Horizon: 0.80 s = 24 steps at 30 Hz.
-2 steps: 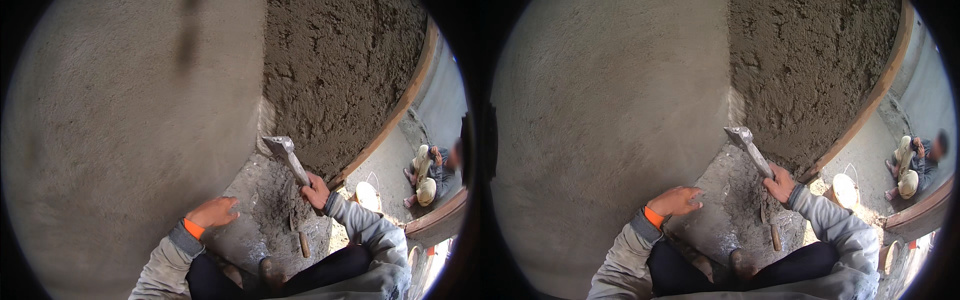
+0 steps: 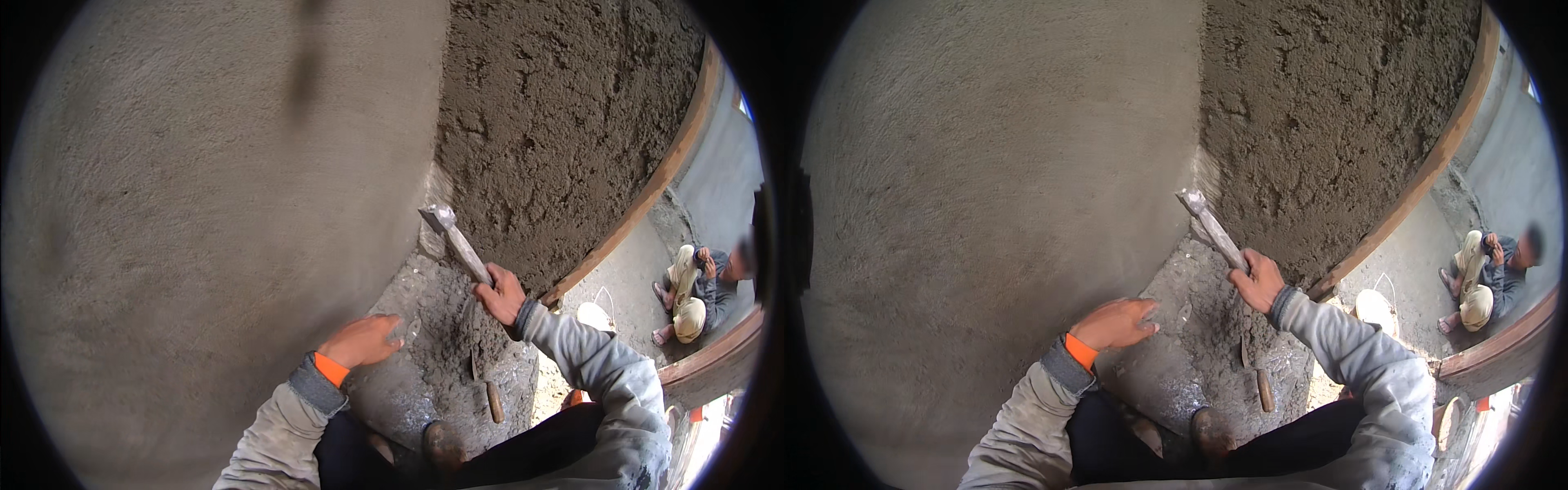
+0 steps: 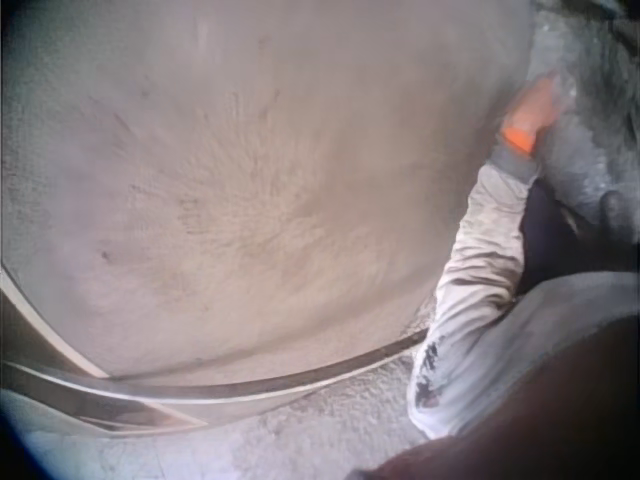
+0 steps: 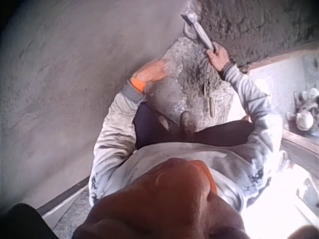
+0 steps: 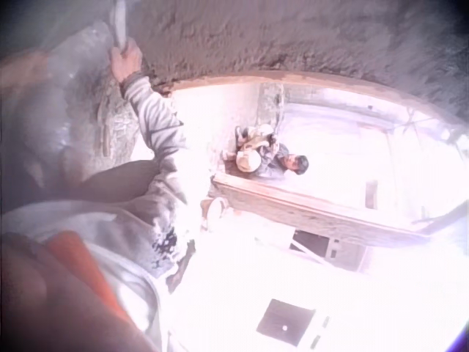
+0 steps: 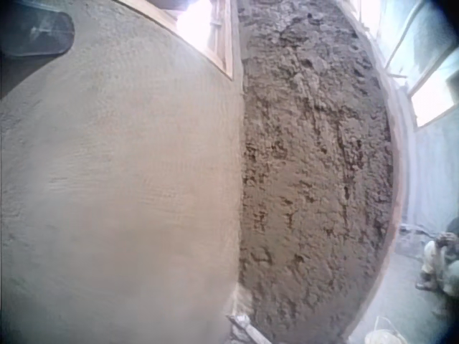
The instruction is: The person applies wet plaster or mortar to a vertical masonry surface using a hand trowel, scraping the material from the floor and spreading it onto the wall corner.
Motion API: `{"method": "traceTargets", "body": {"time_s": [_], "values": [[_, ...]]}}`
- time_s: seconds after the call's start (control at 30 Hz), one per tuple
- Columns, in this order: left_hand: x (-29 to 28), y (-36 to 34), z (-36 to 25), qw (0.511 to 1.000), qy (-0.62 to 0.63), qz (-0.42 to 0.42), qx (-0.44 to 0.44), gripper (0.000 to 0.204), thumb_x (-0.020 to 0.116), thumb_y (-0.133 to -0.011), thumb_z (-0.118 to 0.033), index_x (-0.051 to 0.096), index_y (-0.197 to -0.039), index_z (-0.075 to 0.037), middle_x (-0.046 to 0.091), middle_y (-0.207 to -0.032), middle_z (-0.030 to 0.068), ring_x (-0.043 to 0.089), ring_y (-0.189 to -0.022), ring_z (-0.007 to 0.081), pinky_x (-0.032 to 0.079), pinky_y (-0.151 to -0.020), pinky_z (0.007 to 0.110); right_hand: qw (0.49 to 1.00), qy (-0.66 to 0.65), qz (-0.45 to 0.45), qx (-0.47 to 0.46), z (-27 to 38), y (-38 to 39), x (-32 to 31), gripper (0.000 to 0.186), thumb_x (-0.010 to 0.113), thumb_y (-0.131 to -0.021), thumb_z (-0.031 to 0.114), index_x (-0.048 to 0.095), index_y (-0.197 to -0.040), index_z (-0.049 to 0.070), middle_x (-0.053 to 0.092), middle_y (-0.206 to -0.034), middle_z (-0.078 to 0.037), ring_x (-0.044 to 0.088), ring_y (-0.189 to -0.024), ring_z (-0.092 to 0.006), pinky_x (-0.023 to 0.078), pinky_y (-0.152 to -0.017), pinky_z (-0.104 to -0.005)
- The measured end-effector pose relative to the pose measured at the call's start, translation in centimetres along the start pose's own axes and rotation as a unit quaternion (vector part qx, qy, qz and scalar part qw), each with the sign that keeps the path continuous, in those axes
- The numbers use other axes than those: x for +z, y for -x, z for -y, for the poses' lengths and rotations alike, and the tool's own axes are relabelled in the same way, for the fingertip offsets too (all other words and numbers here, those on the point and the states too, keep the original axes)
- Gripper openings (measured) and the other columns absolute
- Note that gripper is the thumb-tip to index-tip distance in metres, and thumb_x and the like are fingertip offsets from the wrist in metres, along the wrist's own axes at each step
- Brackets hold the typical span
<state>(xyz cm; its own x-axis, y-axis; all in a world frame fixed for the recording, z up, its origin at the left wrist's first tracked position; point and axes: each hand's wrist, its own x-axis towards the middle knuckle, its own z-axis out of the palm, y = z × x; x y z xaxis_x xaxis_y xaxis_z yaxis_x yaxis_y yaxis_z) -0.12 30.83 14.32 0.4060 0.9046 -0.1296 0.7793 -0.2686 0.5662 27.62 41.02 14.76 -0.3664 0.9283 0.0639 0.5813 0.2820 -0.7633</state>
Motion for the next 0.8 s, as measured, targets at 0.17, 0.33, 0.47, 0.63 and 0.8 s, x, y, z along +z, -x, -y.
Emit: {"method": "traceTargets", "body": {"time_s": [0.17,0.33,0.47,0.63,0.8], "values": [[-4.1,1.5,-3.5,0.977,-0.006,-0.211,0.031,0.033,0.059,-0.085,-0.021,0.057,-0.111,-0.001,0.061,-0.106,0.0185,0.060,-0.094,0.0351,0.047,-0.083,0.040,0.982,-0.127,-0.138,0.034,-0.8,-3.5,9.8,0.035,0.053,-0.083,0.032,0.050,-0.088,-0.003,0.056,-0.065,-0.018,0.057,-0.064,-0.0286,0.045,-0.065,-0.0395],[-8.0,10.3,-4.7,0.825,-0.102,-0.550,0.078,0.017,0.061,-0.081,-0.010,0.063,-0.093,0.003,0.064,-0.095,0.0181,0.063,-0.086,0.0301,0.050,-0.079,0.039,0.954,-0.153,-0.196,0.167,-6.1,-3.3,16.9,0.041,0.053,-0.084,0.036,0.053,-0.089,-0.005,0.057,-0.075,-0.027,0.058,-0.074,-0.0403,0.044,-0.070,-0.0437],[-8.6,21.9,-3.0,0.677,-0.268,-0.680,0.088,0.025,0.038,-0.090,-0.004,0.053,-0.107,0.007,0.055,-0.112,0.0232,0.057,-0.103,0.0334,0.047,-0.091,0.043,0.936,-0.170,-0.245,0.188,-8.3,-5.2,21.8,0.044,0.052,-0.086,0.038,0.054,-0.091,-0.006,0.057,-0.076,-0.029,0.058,-0.077,-0.0436,0.044,-0.071,-0.0443],[-10.5,24.7,-2.7,0.512,-0.443,-0.735,-0.030,0.044,0.060,-0.087,-0.034,0.056,-0.109,0.004,0.048,-0.122,0.0218,0.046,-0.113,0.0337,0.037,-0.093,0.048,0.880,-0.330,-0.286,0.184,-9.1,-7.6,24.9,0.045,0.049,-0.090,0.043,0.053,-0.089,-0.002,0.056,-0.066,-0.014,0.057,-0.062,-0.0250,0.045,-0.059,-0.0359],[-10.5,24.4,-0.9,0.486,-0.561,-0.658,-0.128,0.051,0.053,-0.090,-0.035,0.047,-0.122,0.004,0.036,-0.133,0.0237,0.034,-0.122,0.0376,0.030,-0.097,0.052,0.822,-0.385,-0.420,-0.001,-5.1,-8.9,24.6,0.043,0.047,-0.092,0.042,0.051,-0.091,-0.001,0.051,-0.061,-0.009,0.055,-0.059,-0.0190,0.044,-0.055,-0.0330]]}}
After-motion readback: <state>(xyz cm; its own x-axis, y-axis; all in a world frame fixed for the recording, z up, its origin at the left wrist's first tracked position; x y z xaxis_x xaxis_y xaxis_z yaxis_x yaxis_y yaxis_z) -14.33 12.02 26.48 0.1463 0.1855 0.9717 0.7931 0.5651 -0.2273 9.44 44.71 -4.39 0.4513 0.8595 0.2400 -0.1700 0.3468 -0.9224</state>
